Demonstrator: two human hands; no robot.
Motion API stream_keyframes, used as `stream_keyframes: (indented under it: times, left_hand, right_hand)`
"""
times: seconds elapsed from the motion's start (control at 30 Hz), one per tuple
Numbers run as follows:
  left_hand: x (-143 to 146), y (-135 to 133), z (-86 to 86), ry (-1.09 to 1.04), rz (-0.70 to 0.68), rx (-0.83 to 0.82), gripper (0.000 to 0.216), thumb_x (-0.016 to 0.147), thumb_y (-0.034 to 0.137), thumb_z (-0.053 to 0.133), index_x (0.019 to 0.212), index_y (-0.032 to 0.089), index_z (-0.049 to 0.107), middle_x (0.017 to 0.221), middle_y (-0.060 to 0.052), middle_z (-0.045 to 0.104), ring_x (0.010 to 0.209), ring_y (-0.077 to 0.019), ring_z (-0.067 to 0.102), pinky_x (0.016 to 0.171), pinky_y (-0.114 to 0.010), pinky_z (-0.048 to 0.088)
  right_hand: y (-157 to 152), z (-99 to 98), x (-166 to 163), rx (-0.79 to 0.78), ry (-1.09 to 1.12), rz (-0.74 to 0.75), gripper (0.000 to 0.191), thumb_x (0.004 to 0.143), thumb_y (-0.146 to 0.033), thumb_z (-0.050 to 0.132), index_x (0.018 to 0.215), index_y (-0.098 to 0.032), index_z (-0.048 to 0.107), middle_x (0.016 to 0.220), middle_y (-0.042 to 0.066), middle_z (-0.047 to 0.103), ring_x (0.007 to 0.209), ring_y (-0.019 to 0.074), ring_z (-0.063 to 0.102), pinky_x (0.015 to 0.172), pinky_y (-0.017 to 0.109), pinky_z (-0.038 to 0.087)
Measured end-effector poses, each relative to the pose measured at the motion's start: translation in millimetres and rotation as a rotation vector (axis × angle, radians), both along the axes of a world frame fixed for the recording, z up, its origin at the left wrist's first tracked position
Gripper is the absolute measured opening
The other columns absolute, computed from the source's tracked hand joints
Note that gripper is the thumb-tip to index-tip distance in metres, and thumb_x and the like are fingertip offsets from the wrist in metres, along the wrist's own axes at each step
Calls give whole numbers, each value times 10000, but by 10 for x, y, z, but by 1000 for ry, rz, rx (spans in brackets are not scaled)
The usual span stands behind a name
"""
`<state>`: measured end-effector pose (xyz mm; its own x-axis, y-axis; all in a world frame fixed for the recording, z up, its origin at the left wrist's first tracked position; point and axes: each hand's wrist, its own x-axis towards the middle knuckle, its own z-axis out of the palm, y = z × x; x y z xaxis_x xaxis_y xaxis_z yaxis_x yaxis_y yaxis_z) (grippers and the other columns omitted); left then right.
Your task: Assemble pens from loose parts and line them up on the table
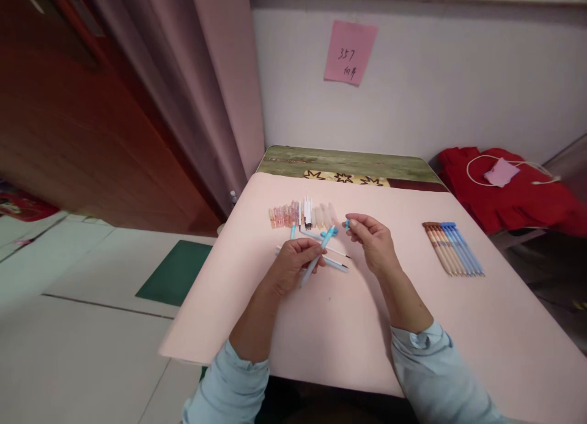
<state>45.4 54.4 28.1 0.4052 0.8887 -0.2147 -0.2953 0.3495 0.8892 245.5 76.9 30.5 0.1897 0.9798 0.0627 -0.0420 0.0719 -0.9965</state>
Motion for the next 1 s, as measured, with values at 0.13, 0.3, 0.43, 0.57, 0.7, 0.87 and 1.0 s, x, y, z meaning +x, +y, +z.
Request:
stream_keyframes:
  times: [0.13,0.3,0.43,0.57,0.7,0.87,1.0]
  left_hand:
    - [9,-11,14,46,-46,2,268,709,385,783,775,134,715,634,-54,664,498,-97,531,498,-226,388]
    - [18,-15,22,51,-44,-8,259,708,380,785,786,141,722,634,-53,665,500,-99,532,500,-224,388]
    - [15,-16,29,46,-46,-10,237,716,368,780,774,147,719,628,-47,667,497,-92,530,508,-223,382]
    - [9,-18,36,55,-51,-10,230,727,365,772,783,148,718,639,-47,671,503,-92,535,515,-224,386]
    - [7,-19,23,65,-51,-4,225,737,362,767,788,149,714,641,-46,671,503,-89,537,512,-219,385]
    - [2,-21,34,77,-45,-5,232,735,361,769,791,143,710,635,-44,668,508,-90,541,504,-211,382]
    - [2,-32,73,89,-54,-13,240,720,355,778,778,134,706,621,-46,666,515,-94,546,519,-212,400]
  right_hand:
    - [-21,10,-82,-30,178,54,381,713,-464,757,970,-192,687,927,60,735,719,142,656,638,261,531]
    - [-38,13,-140,-59,241,101,354,713,-453,776,938,-204,663,932,44,740,733,134,675,700,264,576]
    - [-45,34,-153,-52,265,126,348,715,-439,780,946,-200,676,923,44,745,725,123,673,709,251,583]
    - [-53,48,-154,-43,251,116,349,728,-450,767,952,-198,675,922,48,744,721,128,671,707,263,585]
    - [-63,47,-154,-38,259,146,338,723,-442,777,944,-204,687,914,39,743,730,127,669,708,258,575]
    - [-74,38,-136,-24,206,193,349,710,-443,782,941,-195,699,892,47,735,759,152,660,722,295,562]
    - [-71,38,-99,-3,167,208,325,715,-423,784,931,-194,707,807,27,727,717,142,641,726,295,535]
